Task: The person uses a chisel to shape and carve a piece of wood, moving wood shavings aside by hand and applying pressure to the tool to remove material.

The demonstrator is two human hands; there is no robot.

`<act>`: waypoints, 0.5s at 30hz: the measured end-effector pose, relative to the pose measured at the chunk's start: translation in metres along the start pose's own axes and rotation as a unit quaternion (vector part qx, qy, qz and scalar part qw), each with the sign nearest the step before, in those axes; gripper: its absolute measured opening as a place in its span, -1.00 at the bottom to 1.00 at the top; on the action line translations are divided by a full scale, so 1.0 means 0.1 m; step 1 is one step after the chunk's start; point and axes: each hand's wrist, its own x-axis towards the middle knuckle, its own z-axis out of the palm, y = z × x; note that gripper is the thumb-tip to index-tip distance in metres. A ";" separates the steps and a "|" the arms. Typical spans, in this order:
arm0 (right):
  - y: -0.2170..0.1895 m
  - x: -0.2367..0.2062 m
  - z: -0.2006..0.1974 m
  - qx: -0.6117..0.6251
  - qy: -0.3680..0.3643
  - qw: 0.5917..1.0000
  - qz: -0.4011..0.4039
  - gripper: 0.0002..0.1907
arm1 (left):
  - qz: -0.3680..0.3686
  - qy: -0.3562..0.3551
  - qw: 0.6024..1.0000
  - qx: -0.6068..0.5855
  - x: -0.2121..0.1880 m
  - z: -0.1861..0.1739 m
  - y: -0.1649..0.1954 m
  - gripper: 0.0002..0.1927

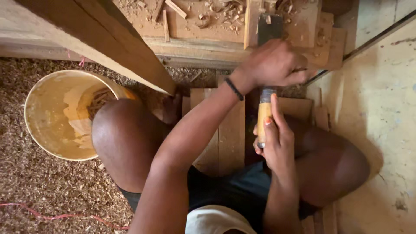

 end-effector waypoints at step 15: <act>0.09 0.29 0.09 0.102 -0.013 0.993 -0.062 -0.35 | 0.031 0.056 0.995 0.073 0.05 -0.09 -0.12 -0.54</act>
